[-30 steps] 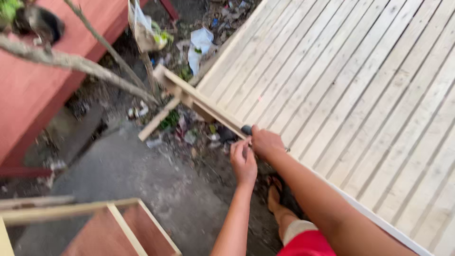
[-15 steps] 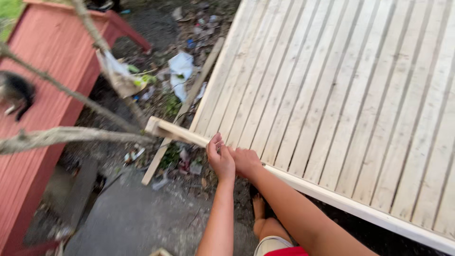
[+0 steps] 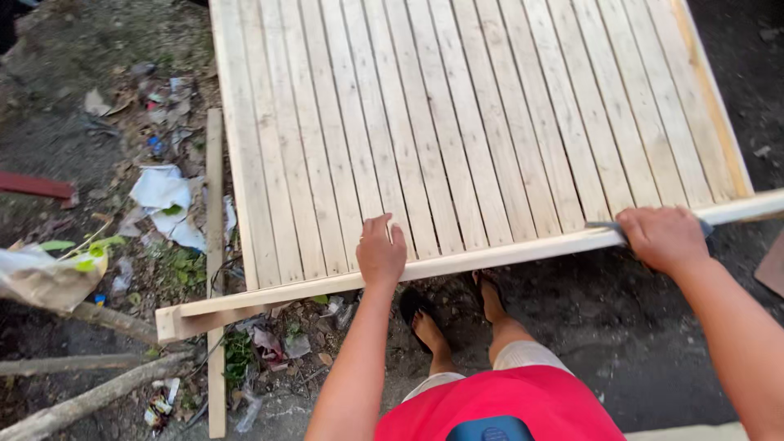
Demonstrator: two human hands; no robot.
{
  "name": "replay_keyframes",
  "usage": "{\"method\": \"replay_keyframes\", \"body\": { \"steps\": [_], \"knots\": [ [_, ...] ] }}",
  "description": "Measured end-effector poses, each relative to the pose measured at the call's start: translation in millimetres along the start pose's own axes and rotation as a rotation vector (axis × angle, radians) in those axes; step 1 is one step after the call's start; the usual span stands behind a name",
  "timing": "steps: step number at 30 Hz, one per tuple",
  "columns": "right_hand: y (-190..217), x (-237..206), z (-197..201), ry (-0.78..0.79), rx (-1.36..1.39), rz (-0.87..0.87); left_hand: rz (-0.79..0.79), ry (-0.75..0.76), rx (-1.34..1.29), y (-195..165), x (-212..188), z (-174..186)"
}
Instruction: The person sands wooden bed frames and furniture parts with a sanding block, working along the edges and slats of several frames, moving between pieces and sanding the frame rails and panel surfaces by hand.
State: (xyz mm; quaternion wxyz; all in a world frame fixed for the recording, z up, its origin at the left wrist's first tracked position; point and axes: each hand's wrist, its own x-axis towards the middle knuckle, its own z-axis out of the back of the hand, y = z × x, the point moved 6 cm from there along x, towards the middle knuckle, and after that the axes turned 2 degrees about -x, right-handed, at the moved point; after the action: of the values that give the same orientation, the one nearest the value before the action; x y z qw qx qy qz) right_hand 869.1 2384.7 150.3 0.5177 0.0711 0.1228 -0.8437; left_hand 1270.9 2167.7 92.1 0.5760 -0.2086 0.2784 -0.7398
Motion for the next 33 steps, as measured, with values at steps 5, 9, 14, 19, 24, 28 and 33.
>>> {"method": "replay_keyframes", "body": {
  "steps": [5,9,14,19,24,28,33],
  "knots": [
    [112.5,-16.3,8.8,-0.123,-0.023,0.175,0.027,0.059,-0.068,0.3,-3.9,9.8],
    [273.5,-28.8,14.2,0.036,0.108,0.249,-0.104,-0.083,-0.307,1.0,-7.4,19.8],
    [328.2,-56.2,46.0,-0.292,0.369,0.516,-0.022,-0.132,-0.468,17.8,-10.9,18.4],
    [202.6,-62.8,32.4,-0.448,0.26,0.601,-0.087,-0.152,-0.21,-8.9,-20.8,12.6],
    [-9.2,-49.2,10.4,-0.233,0.182,0.288,-0.124,-0.086,0.007,-99.8,-52.3,-51.2],
    [-142.0,-52.7,6.1,-0.302,-0.005,0.034,-0.017,0.101,0.23,-148.1,-59.6,-90.3],
    [-97.5,-33.0,-35.9,0.202,-0.091,0.126,0.17,0.187,0.284,-154.9,-56.4,-88.7]
  ]
}}
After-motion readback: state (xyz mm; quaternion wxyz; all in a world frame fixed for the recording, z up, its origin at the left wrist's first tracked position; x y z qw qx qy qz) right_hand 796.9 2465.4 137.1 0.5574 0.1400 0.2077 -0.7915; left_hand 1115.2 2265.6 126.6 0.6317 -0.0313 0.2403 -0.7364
